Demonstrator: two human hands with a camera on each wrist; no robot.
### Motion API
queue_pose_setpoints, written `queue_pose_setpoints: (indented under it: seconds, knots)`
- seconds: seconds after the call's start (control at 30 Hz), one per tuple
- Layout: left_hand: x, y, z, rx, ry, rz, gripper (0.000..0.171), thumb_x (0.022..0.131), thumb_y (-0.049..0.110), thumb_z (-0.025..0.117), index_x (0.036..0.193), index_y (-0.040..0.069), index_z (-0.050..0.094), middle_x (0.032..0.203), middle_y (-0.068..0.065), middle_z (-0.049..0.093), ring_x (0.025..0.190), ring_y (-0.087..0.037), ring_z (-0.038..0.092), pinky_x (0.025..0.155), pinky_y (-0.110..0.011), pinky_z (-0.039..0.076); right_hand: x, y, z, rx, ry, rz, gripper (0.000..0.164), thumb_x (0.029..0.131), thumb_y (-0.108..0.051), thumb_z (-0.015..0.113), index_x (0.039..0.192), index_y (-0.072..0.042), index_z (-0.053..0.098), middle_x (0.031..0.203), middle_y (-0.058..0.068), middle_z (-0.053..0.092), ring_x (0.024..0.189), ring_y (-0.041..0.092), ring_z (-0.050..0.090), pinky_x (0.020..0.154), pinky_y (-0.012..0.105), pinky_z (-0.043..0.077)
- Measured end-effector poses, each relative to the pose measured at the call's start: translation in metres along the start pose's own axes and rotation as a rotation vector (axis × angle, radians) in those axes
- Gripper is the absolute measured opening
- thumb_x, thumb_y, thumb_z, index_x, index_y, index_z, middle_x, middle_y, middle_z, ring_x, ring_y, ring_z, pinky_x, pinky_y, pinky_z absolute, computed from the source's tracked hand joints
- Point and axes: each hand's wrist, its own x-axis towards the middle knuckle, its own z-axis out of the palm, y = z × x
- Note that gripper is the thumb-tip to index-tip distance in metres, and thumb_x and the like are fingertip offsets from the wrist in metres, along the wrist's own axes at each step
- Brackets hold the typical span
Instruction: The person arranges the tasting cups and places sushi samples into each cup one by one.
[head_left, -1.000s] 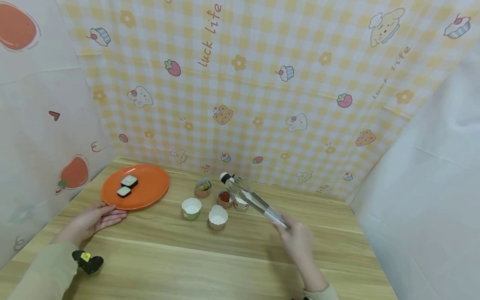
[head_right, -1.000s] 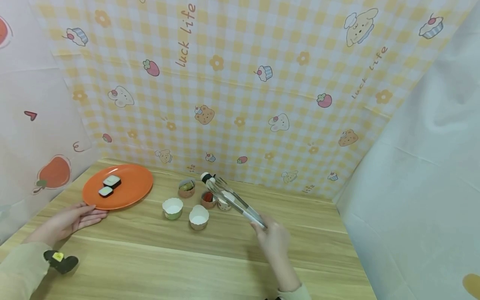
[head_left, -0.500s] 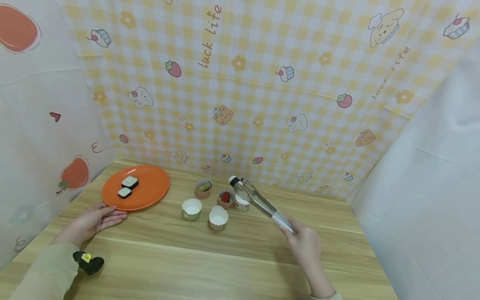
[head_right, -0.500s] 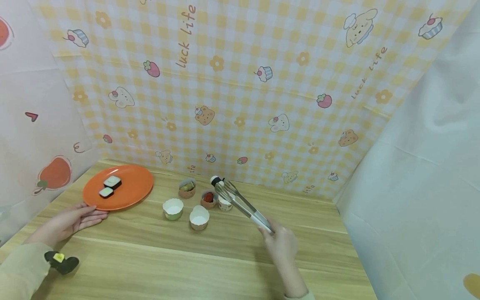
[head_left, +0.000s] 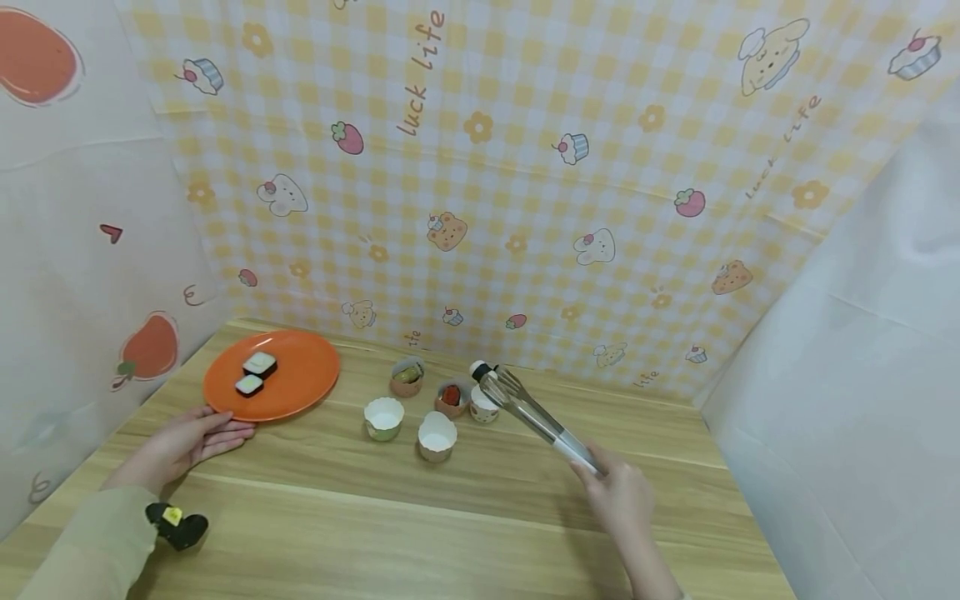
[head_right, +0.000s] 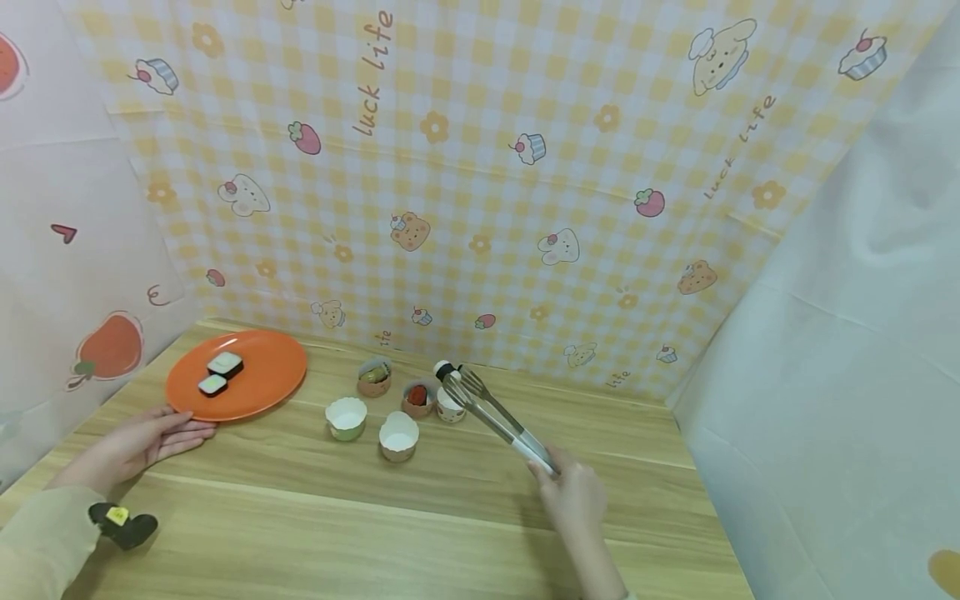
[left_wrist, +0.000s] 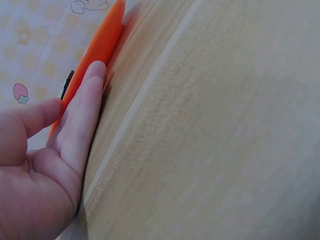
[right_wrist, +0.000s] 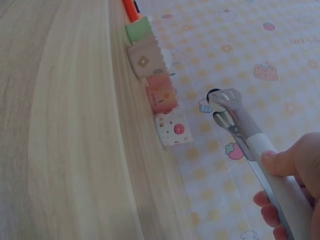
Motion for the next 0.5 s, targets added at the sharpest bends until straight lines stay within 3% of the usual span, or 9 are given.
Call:
queue_pose_setpoints:
  seconds: [0.5]
  knots:
    - [0.0001,0.0008,-0.0005,0.006,-0.008,-0.008,0.032,0.105,0.008,0.035,0.129,-0.010,0.023,0.095,-0.011,0.070,0.091,-0.021,0.069,0.088,-0.036,0.054,-0.0072,0.0093,0.0019,-0.053,0.000,0.014,0.035,0.078,-0.024,0.081,0.107,-0.006,0.072,0.059,0.001,0.061,0.038,0.007,0.034,0.033,0.022,0.029]
